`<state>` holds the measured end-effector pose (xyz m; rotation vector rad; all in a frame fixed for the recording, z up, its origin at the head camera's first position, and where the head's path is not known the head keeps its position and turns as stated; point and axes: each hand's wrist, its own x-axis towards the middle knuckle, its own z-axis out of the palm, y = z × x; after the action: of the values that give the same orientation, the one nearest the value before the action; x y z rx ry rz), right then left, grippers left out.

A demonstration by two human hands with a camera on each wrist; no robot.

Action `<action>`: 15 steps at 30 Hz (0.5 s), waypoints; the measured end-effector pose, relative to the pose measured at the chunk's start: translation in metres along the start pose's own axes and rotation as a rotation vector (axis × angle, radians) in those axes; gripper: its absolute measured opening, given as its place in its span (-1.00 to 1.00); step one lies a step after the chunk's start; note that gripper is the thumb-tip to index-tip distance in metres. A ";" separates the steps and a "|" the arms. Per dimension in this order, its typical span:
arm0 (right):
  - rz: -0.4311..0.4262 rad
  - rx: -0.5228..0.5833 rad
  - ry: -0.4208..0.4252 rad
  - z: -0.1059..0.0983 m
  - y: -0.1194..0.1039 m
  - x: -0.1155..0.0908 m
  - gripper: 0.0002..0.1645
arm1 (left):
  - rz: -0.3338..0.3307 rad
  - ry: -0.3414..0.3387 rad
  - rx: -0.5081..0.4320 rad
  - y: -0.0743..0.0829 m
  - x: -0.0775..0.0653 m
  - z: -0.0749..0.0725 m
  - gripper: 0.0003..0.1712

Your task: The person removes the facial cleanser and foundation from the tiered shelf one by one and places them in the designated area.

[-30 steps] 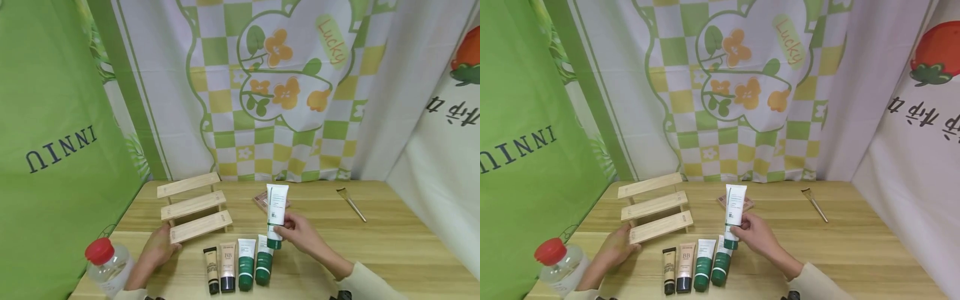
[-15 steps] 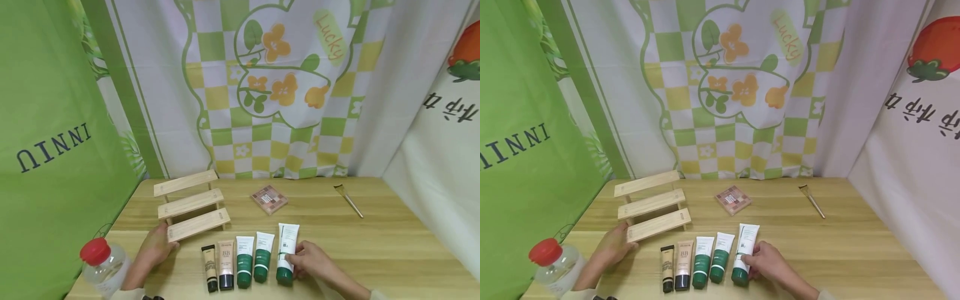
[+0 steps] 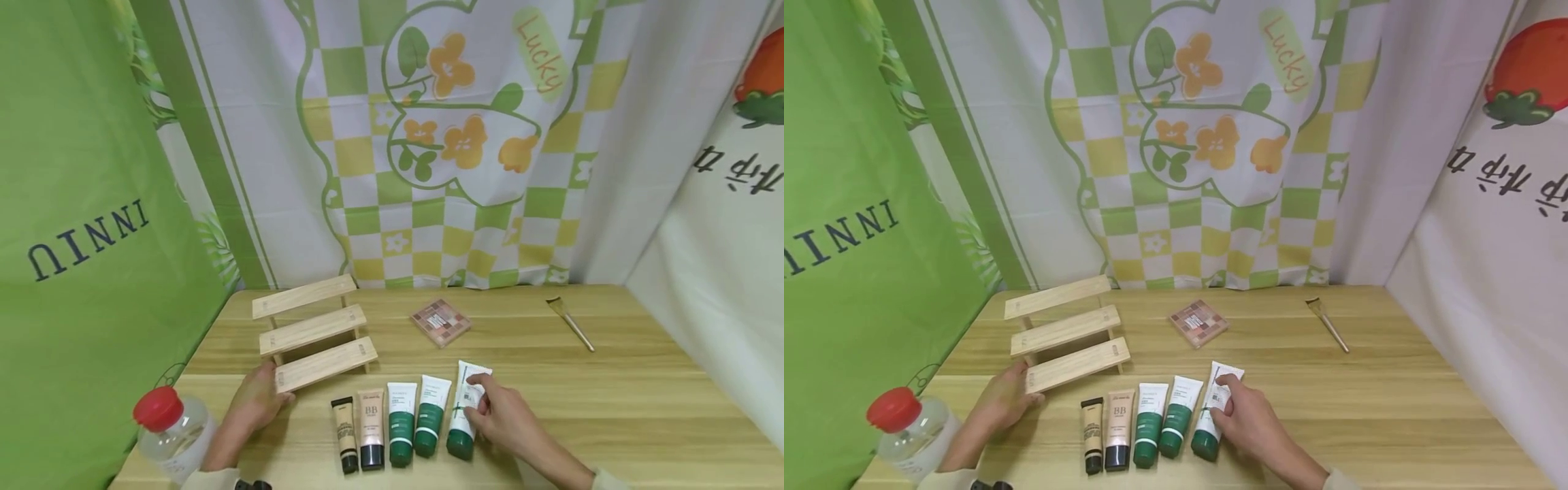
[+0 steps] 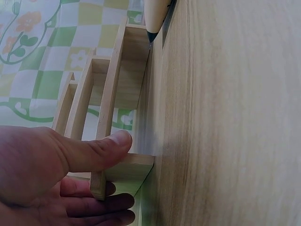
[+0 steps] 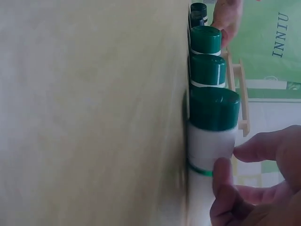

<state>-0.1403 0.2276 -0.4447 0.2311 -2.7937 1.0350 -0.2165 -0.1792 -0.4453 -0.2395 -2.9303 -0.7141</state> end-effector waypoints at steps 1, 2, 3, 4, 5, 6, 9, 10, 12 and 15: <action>-0.008 -0.009 -0.006 0.001 0.000 0.000 -0.57 | 0.000 0.000 0.002 0.000 0.000 0.000 -0.42; -0.013 -0.010 -0.010 0.002 0.001 -0.001 -0.57 | 0.001 -0.001 0.003 0.000 0.000 0.000 -0.42; -0.019 -0.009 -0.014 0.003 0.002 0.000 -0.58 | 0.003 0.000 0.004 0.000 0.001 0.000 -0.42; -0.019 -0.008 -0.018 0.003 0.003 0.000 -0.58 | 0.005 0.002 0.005 0.000 0.001 0.001 -0.43; -0.016 -0.008 -0.021 0.004 0.003 0.000 -0.58 | 0.007 0.005 0.006 0.000 0.001 0.000 -0.43; -0.013 -0.007 -0.023 0.004 0.003 0.000 -0.58 | 0.008 0.008 0.006 0.000 0.001 0.001 -0.43; -0.003 -0.008 -0.028 0.004 0.004 0.000 -0.59 | 0.014 0.012 0.009 0.000 0.001 0.001 -0.44; 0.002 -0.010 -0.030 0.004 0.004 0.000 -0.59 | 0.014 0.012 0.010 -0.001 0.001 0.001 -0.44; 0.011 -0.015 -0.030 0.004 0.003 0.000 -0.60 | 0.014 0.011 0.011 -0.001 0.001 0.001 -0.44; 0.027 -0.018 -0.036 0.004 0.003 0.001 -0.61 | 0.010 0.007 0.013 -0.002 0.001 0.002 -0.44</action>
<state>-0.1419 0.2273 -0.4500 0.2125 -2.8444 1.0211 -0.2178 -0.1797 -0.4474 -0.2494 -2.9243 -0.6923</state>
